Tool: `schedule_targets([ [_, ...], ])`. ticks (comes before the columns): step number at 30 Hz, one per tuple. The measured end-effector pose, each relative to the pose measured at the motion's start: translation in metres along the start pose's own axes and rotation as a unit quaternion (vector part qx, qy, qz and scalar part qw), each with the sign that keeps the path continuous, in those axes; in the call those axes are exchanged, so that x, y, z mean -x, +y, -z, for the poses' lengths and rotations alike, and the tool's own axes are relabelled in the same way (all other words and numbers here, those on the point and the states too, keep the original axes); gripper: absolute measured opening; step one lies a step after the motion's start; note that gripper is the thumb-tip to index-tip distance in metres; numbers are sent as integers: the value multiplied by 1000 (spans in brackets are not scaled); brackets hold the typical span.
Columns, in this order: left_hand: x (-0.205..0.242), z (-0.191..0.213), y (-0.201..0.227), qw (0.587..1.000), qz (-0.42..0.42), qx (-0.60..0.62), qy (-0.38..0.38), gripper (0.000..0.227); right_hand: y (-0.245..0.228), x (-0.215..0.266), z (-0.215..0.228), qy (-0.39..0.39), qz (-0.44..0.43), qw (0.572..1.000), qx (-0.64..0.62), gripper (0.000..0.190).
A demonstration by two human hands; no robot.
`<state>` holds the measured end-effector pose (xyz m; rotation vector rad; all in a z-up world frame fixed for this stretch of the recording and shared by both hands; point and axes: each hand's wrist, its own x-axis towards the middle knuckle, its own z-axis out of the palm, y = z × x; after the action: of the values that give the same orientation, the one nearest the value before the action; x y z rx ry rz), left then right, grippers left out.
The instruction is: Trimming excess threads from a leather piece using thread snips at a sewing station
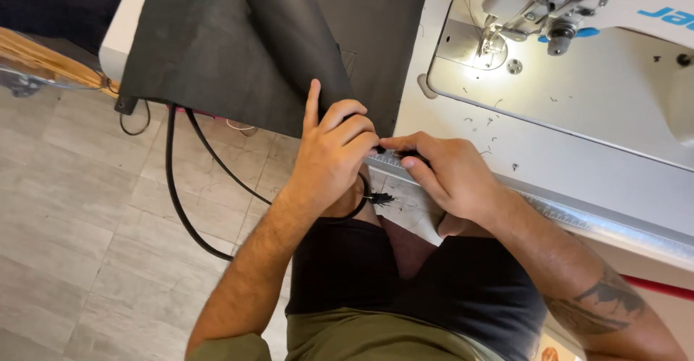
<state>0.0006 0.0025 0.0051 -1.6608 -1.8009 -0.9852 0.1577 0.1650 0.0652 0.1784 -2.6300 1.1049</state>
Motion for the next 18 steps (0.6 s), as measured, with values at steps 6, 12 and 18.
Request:
schedule_targets([
  [6,-1,2,1,1000,-6,-9,-13,26,7,7,-6,-20,-64,995,67,34],
  [12,-6,7,0,998,-38,-38,-15,26,7,8,-4,-27,-13,990,136,32],
  [18,-1,10,6,998,-36,-45,-14,27,10,9,-9,-18,47,987,149,33],
])
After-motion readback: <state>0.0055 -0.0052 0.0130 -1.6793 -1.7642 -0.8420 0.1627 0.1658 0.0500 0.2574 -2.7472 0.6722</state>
